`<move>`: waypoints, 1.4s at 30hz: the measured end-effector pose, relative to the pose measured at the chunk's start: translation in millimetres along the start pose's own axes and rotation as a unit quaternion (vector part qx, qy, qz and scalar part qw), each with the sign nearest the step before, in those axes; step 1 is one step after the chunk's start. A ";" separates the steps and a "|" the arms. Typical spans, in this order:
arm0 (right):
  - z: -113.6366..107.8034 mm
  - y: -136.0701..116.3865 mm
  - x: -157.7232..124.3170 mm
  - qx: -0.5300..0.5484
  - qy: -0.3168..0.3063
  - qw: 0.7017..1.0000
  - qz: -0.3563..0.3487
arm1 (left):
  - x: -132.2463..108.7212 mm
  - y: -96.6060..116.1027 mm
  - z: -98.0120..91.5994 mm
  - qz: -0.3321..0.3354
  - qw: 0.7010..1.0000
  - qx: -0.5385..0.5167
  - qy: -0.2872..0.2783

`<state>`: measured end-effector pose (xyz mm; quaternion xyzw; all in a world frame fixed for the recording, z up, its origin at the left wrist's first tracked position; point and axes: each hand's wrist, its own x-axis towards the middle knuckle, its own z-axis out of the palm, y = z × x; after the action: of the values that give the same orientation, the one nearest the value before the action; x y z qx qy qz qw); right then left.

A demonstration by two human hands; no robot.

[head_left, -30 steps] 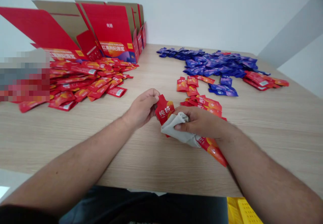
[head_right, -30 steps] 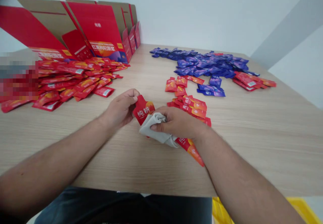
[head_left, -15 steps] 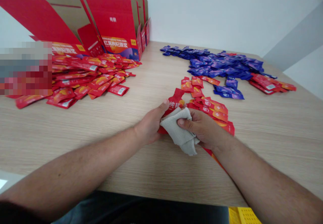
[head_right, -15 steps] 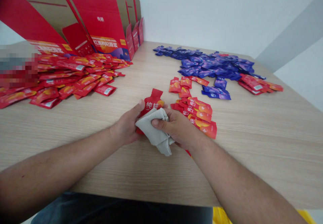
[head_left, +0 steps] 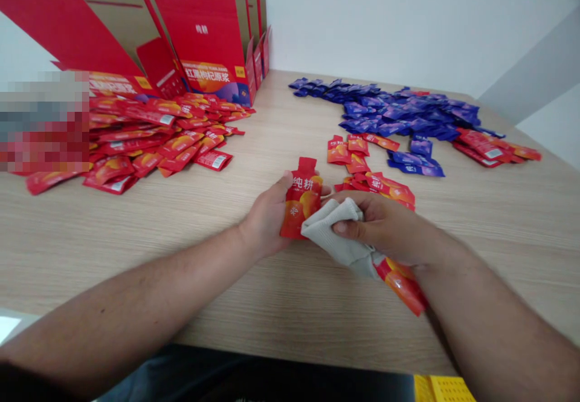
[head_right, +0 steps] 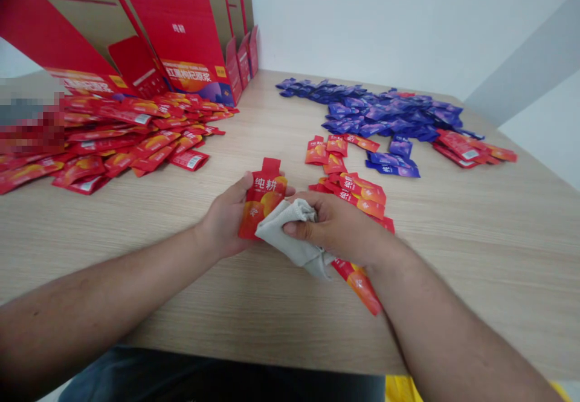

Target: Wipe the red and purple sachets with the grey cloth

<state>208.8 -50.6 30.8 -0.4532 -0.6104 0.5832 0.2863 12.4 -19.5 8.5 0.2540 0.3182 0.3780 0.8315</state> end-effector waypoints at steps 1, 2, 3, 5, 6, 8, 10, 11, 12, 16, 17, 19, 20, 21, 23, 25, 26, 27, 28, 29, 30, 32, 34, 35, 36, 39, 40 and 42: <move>-5.4 -0.8 -0.9 -0.037 0.040 0.998 -0.016 | 0.0 1.1 -1.7 -0.006 1.000 -0.011 -0.008; -9.3 -0.9 -1.2 -0.078 0.099 0.991 -0.041 | -0.2 1.6 -3.1 -0.011 1.000 -0.020 -0.015; -11.4 -0.3 -0.9 -0.124 0.167 0.975 -0.074 | -0.6 1.4 -4.0 -0.016 0.999 -0.026 -0.022; -9.4 2.6 1.3 -0.227 0.295 0.915 -0.157 | -1.2 -1.4 -4.0 -0.028 0.999 -0.027 -0.035; -5.5 4.8 3.0 -0.277 0.339 0.877 -0.199 | -1.3 -3.8 -3.0 -0.035 0.998 -0.024 -0.039; 6.1 9.7 6.6 -0.358 0.367 0.815 -0.270 | -0.4 -9.1 0.5 -0.047 0.998 -0.022 -0.041; 19.3 14.6 9.2 -0.406 0.322 0.798 -0.307 | 1.8 -12.5 4.4 -0.043 0.998 -0.035 -0.017; 25.3 16.6 9.7 -0.419 0.283 0.804 -0.314 | 3.2 -12.7 5.6 -0.034 0.999 -0.043 0.002; 30.5 18.3 9.6 -0.427 0.237 0.813 -0.317 | 4.7 -11.7 6.0 -0.024 0.998 -0.047 0.021; 40.2 21.5 5.6 -0.413 0.044 0.852 -0.320 | 9.1 -1.7 -0.1 0.002 0.997 -0.036 0.071; 40.0 21.7 4.6 -0.407 0.017 0.855 -0.320 | 9.6 0.1 -2.0 0.004 0.997 -0.034 0.071; 36.9 21.4 3.7 -0.413 0.017 0.853 -0.319 | 9.4 0.4 -3.7 0.003 0.998 -0.032 0.058; 34.2 20.8 3.7 -0.424 0.042 0.846 -0.320 | 8.8 -1.1 -3.2 -0.001 0.998 -0.031 0.046; 30.9 20.0 4.1 -0.436 0.080 0.837 -0.322 | 7.7 -3.4 -2.0 -0.007 0.999 -0.031 0.034; 22.9 17.8 5.4 -0.456 0.167 0.813 -0.320 | 4.3 -9.1 1.7 -0.036 0.999 -0.025 0.010; 14.2 15.4 7.0 -0.468 0.248 0.789 -0.310 | 0.1 -13.7 4.7 -0.072 0.997 -0.004 -0.006; 10.3 14.5 7.7 -0.471 0.281 0.779 -0.304 | -1.8 -15.2 5.4 -0.083 0.996 0.008 -0.010; 7.2 13.8 8.4 -0.473 0.308 0.770 -0.298 | -3.4 -16.0 5.5 -0.088 0.996 0.017 -0.012; 5.1 13.4 8.9 -0.472 0.330 0.763 -0.292 | -4.5 -16.3 5.3 -0.086 0.996 0.023 -0.012; 4.5 13.3 9.2 -0.471 0.345 0.760 -0.286 | -4.9 -16.3 4.9 -0.084 0.996 0.024 -0.011; 5.3 13.6 9.3 -0.468 0.348 0.761 -0.283 | -4.7 -15.9 4.6 -0.085 0.996 0.024 -0.009; 11.2 14.6 8.3 -0.466 0.308 0.778 -0.287 | -3.1 -14.8 4.9 -0.084 0.996 0.017 0.001; 20.3 15.6 6.1 -0.472 0.216 0.800 -0.299 | -0.9 -12.8 6.6 -0.070 0.997 0.008 0.019; 24.8 15.9 4.7 -0.476 0.163 0.808 -0.307 | -0.2 -11.6 7.8 -0.057 0.998 0.004 0.028; 28.6 16.1 3.3 -0.479 0.117 0.811 -0.315 | 0.2 -10.2 9.0 -0.044 0.998 0.002 0.036; 34.4 15.4 0.0 -0.480 0.047 0.809 -0.336 | -0.7 -6.1 11.5 -0.028 0.998 0.008 0.047; 34.6 15.0 -0.5 -0.478 0.042 0.809 -0.341 | -1.2 -5.3 11.7 -0.030 0.998 0.012 0.050; 33.2 14.4 -0.6 -0.470 0.038 0.813 -0.341 | -2.0 -5.0 11.4 -0.037 0.998 0.023 0.054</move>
<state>183.1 -67.5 11.8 -0.3173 -0.9139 0.0727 0.2424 22.0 -26.1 13.5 0.2401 0.3801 0.3524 0.8208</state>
